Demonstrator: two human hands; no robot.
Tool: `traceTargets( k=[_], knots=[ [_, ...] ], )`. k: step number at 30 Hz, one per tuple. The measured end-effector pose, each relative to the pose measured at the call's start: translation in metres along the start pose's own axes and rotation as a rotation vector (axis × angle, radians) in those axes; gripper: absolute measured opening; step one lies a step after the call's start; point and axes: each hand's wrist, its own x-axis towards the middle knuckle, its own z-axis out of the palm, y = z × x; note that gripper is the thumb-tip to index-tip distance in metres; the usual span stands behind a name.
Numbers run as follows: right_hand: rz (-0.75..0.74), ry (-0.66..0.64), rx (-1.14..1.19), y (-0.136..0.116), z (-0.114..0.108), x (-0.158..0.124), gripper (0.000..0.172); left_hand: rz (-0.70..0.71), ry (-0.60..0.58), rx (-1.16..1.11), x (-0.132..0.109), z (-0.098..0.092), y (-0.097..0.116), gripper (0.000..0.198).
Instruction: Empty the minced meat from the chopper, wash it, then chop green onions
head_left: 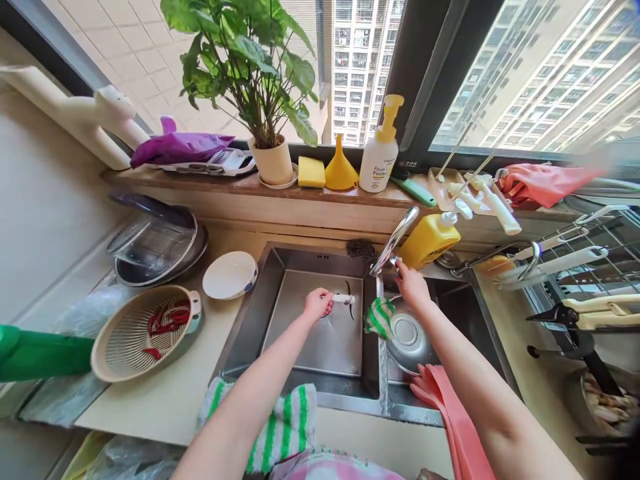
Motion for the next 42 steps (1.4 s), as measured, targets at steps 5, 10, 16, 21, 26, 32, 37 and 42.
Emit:
traceTargets(
  k=[5, 10, 16, 21, 26, 32, 37, 42],
  knots=[
    [-0.060, -0.056, -0.068, 0.000, -0.016, 0.016, 0.052, 0.025, 0.044, 0.069, 0.005, 0.021, 0.034, 0.015],
    [-0.098, -0.079, -0.055, 0.003, -0.023, 0.022, 0.052, 0.193, 0.024, 0.302, 0.012, 0.037, 0.074, 0.015],
    [-0.094, -0.064, -0.022, 0.004, -0.019, 0.020, 0.054, 0.455, -0.180, 0.500, -0.010, 0.026, 0.083, 0.018],
    [-0.077, -0.052, -0.017, 0.009, -0.020, 0.022, 0.051, 0.629, -0.254, 0.518, -0.008, 0.007, 0.077, 0.031],
    [-0.133, -0.054, 0.015, 0.012, -0.005, 0.009, 0.050, 0.624, -0.141, 0.485, -0.008, 0.003, 0.064, 0.030],
    [-0.096, 0.044, 0.169, 0.039, 0.057, 0.020, 0.068, 0.321, 0.038, 0.540, -0.025, -0.022, 0.020, 0.023],
    [-0.056, 0.189, 0.123, 0.024, 0.051, -0.003, 0.076, 0.260, 0.131, 0.541, -0.058, -0.047, -0.008, 0.023],
    [-0.579, 0.183, 0.279, -0.075, 0.053, -0.084, 0.048, 0.221, 0.155, 0.550, -0.086, -0.047, -0.017, 0.021]
  ],
)
